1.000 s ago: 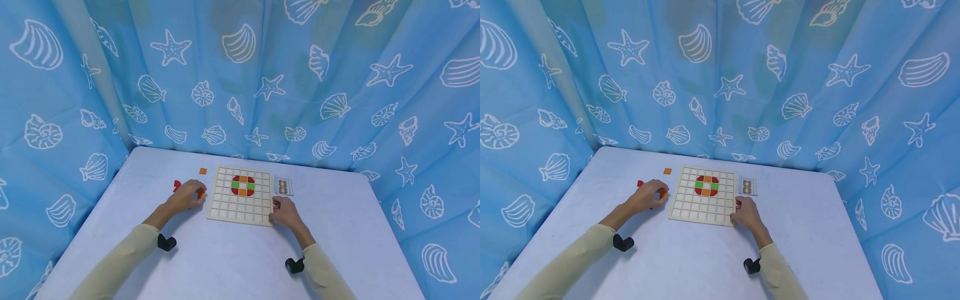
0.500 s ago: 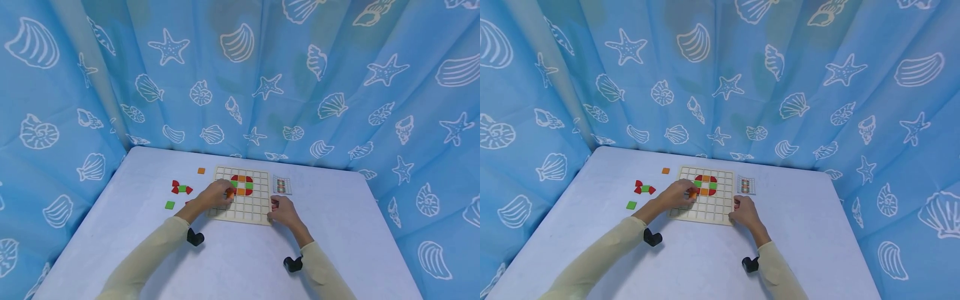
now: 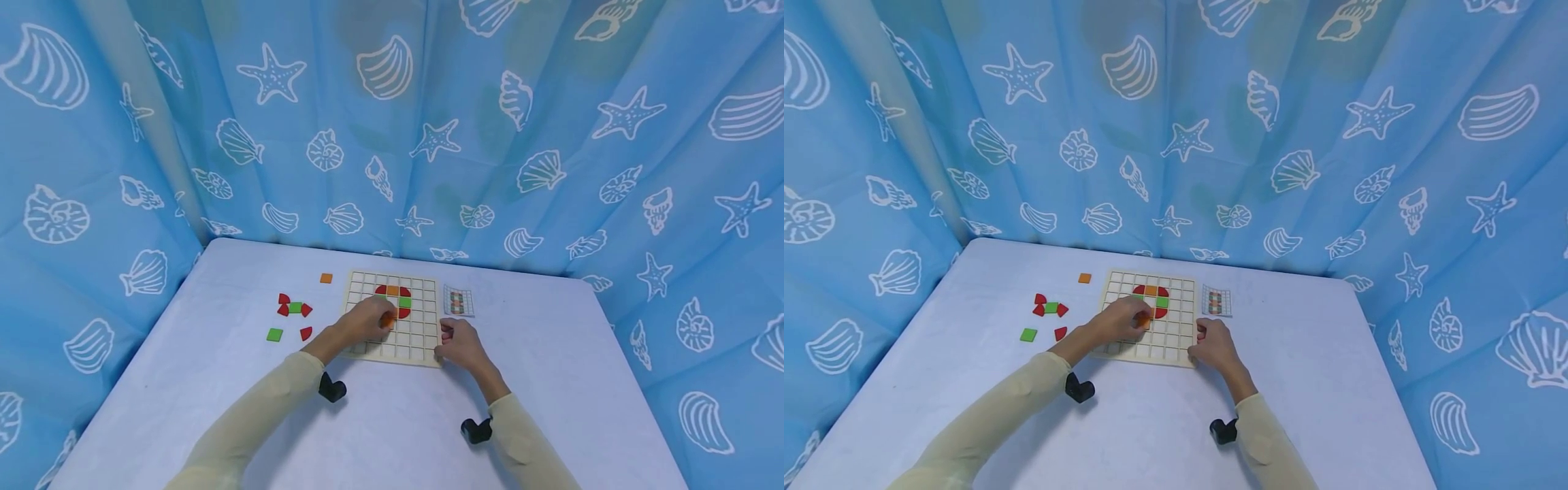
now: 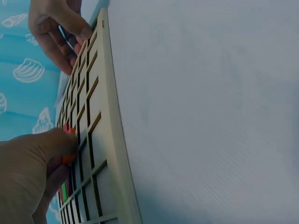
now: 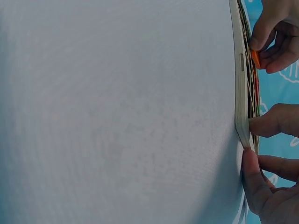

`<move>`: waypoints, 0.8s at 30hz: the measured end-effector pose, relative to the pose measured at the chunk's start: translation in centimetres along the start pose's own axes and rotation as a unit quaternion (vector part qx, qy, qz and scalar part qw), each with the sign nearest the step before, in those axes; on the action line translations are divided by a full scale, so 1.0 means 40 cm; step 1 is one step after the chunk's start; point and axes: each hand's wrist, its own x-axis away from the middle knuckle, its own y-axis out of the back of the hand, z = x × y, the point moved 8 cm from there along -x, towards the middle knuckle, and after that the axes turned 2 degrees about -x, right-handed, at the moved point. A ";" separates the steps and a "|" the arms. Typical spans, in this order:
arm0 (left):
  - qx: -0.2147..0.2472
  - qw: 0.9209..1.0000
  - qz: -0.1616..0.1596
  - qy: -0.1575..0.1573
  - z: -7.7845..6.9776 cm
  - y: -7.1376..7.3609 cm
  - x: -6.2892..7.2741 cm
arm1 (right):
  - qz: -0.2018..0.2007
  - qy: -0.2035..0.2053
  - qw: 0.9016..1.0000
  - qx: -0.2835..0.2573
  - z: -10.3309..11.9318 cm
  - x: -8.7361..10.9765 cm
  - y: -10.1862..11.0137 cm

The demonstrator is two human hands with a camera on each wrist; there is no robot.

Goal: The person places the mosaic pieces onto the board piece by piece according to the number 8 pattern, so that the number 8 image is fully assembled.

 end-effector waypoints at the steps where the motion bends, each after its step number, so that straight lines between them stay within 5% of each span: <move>1: 0.002 1.000 0.000 0.001 -0.001 0.000 -0.001 | 0.000 0.001 1.000 -0.002 0.001 0.000 0.000; 15: 0.033 0.999 -0.036 0.000 -0.008 0.001 0.007 | -0.003 0.001 1.000 0.003 0.005 0.000 0.001; 24: 0.040 0.999 -0.021 0.015 0.003 0.023 0.021 | 0.000 0.003 1.000 -0.002 0.000 0.000 0.000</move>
